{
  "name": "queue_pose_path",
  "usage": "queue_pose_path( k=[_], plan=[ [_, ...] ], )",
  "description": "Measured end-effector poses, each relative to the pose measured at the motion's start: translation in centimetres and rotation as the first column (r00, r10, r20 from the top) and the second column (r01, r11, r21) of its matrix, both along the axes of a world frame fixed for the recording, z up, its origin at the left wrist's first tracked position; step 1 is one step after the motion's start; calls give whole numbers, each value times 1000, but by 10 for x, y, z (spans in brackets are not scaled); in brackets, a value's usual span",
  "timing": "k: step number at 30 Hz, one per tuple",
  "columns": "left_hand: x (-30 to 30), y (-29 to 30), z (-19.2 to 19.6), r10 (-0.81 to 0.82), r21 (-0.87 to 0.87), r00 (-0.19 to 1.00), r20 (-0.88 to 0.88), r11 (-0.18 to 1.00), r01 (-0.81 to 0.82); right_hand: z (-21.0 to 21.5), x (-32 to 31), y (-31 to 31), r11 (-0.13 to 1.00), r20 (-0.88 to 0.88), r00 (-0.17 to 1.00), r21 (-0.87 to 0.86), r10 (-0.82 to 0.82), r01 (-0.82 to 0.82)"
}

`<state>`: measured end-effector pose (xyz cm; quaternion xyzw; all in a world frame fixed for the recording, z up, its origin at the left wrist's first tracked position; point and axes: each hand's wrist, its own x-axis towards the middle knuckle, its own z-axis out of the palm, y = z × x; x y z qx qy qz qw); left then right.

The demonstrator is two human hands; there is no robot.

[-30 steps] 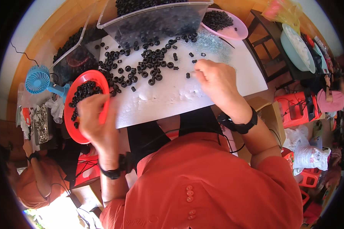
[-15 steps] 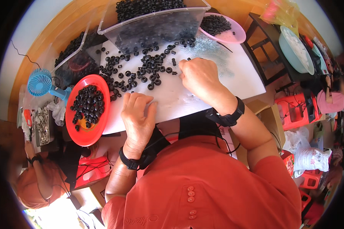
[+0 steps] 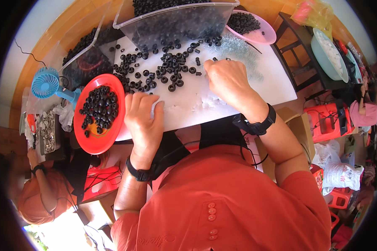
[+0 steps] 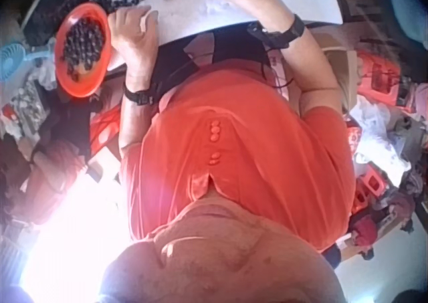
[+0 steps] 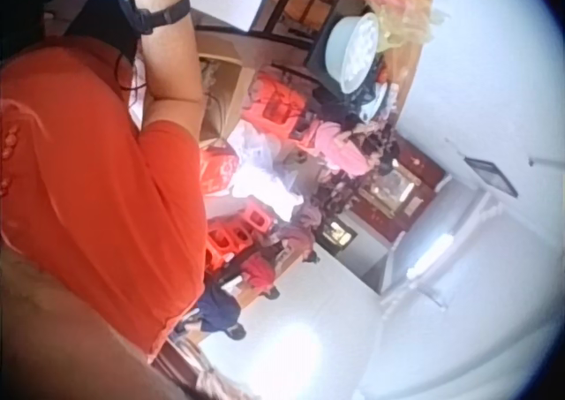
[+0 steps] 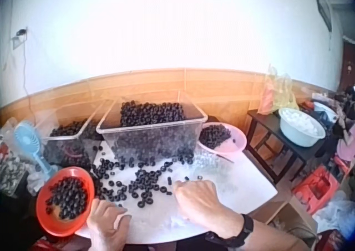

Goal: Assembling small black plastic components by hand at a workstation.

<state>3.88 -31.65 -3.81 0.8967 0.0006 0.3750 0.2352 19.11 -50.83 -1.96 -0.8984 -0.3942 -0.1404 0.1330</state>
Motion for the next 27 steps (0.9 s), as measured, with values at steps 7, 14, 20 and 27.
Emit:
queue_pose_path(
  k=[7,14,20,27],
  plan=[
    [39,-10,3,39,315,994,-98,949,-7,-3,4,5,996,117,989,-27,88,-85],
    [30,-7,3,28,194,998,-61,981,-15,-4,1,4,991,171,976,-20,133,-131],
    [5,-17,11,-228,-627,962,-149,774,86,9,-18,8,909,281,929,269,241,-317],
    [-1,-18,18,-413,-970,910,-28,231,75,1,-46,8,710,153,919,593,363,-380]
  ],
)
